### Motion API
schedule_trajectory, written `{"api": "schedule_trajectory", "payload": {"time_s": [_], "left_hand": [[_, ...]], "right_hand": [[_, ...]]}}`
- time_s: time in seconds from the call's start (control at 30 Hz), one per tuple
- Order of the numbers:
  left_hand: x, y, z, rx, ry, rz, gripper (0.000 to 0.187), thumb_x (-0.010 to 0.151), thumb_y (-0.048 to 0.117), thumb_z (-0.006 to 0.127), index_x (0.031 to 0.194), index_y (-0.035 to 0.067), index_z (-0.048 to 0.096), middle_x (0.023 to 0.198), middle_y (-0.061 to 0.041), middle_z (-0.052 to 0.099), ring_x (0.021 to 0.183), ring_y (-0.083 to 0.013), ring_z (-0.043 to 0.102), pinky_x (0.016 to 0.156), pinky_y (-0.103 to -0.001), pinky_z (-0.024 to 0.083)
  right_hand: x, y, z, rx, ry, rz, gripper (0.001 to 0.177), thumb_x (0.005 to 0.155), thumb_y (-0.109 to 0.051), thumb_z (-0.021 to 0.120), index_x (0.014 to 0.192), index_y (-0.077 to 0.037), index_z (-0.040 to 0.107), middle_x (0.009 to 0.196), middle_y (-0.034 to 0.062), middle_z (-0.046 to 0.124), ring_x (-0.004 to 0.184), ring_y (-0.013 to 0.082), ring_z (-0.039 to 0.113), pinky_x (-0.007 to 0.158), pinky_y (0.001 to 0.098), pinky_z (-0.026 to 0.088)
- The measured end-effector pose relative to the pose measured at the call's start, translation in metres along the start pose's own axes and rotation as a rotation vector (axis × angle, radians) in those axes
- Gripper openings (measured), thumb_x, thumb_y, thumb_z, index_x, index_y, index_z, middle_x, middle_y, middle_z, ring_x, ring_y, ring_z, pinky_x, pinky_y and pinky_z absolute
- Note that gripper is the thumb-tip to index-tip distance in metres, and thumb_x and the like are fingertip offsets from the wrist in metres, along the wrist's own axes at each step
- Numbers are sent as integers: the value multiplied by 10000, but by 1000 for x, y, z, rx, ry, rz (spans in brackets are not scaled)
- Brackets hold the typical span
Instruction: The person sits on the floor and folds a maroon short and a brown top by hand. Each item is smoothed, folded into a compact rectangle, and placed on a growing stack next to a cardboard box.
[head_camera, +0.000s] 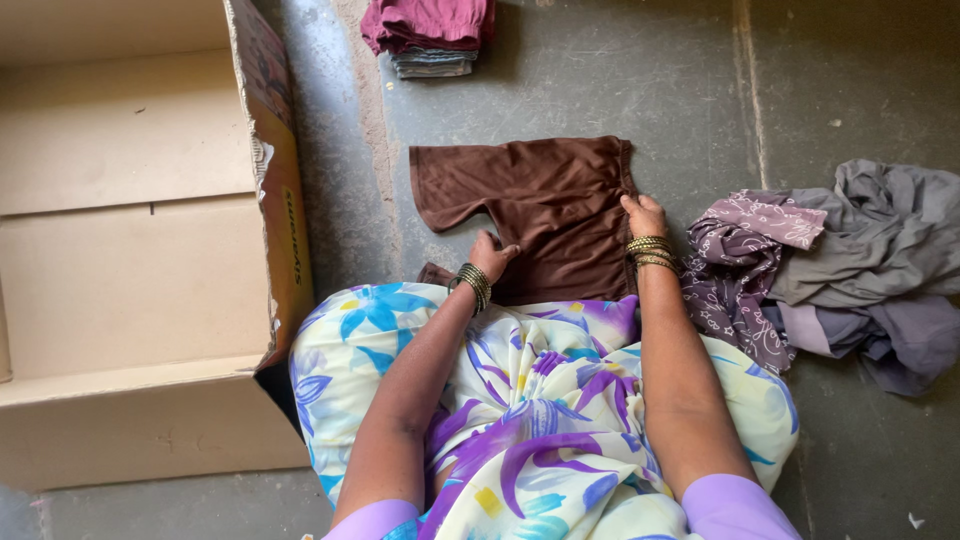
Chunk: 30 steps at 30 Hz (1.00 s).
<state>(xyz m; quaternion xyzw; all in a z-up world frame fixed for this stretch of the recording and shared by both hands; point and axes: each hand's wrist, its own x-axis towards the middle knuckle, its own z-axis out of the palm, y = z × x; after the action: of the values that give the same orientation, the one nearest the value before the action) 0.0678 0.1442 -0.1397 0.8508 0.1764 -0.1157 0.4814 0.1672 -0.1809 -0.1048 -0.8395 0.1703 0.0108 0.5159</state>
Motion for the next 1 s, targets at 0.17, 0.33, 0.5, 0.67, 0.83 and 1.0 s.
{"api": "schedule_trajectory", "payload": {"time_s": [0.17, 0.33, 0.5, 0.67, 0.83, 1.0], "left_hand": [[16, -17, -6, -683, -235, -60, 174, 781, 51, 752, 950, 14, 738, 863, -66, 769, 745, -181, 703, 723, -311, 567], [22, -31, -20, -712, -106, -265, 90, 844, 33, 692, 924, 53, 727, 675, -12, 591, 464, -121, 451, 443, -288, 362], [18, -29, -24, -675, 22, -255, 57, 831, 37, 654, 851, 47, 706, 633, 4, 612, 460, -109, 494, 444, -266, 409], [15, -24, -26, -664, 39, -250, 128, 838, 118, 718, 795, 24, 643, 598, -34, 592, 426, -142, 512, 410, -296, 419], [13, -18, -29, -675, 31, -226, 261, 831, 201, 816, 790, 30, 623, 605, -31, 592, 430, -136, 513, 406, -298, 426], [19, -12, -35, -561, 42, -286, 308, 841, 207, 864, 810, -10, 648, 644, -25, 629, 474, -101, 556, 443, -272, 473]], "right_hand": [[-1, 1, -3, 324, -154, 42, 169, 905, -165, 765, 950, -3, 743, 840, -24, 690, 713, 72, 571, 661, 265, 487], [-2, 1, -4, 271, -45, 108, 174, 954, -177, 742, 947, -4, 735, 809, 1, 701, 664, 72, 588, 633, 251, 490], [-6, -5, -2, 82, -68, 159, 187, 962, -221, 695, 932, -37, 717, 750, 71, 730, 602, 132, 627, 594, 283, 506], [-22, -20, -4, -333, -108, 97, 421, 861, -423, 771, 952, -14, 723, 853, 141, 769, 761, 240, 730, 795, 415, 586], [-31, -31, 11, -648, -119, 23, 707, 843, -720, 729, 1058, -47, 712, 1098, 232, 713, 1094, 429, 631, 1123, 679, 233], [-38, -16, 37, -754, -68, -50, 653, 702, -578, 843, 1055, -47, 706, 1177, 227, 695, 1167, 418, 615, 1109, 669, 253]]}}
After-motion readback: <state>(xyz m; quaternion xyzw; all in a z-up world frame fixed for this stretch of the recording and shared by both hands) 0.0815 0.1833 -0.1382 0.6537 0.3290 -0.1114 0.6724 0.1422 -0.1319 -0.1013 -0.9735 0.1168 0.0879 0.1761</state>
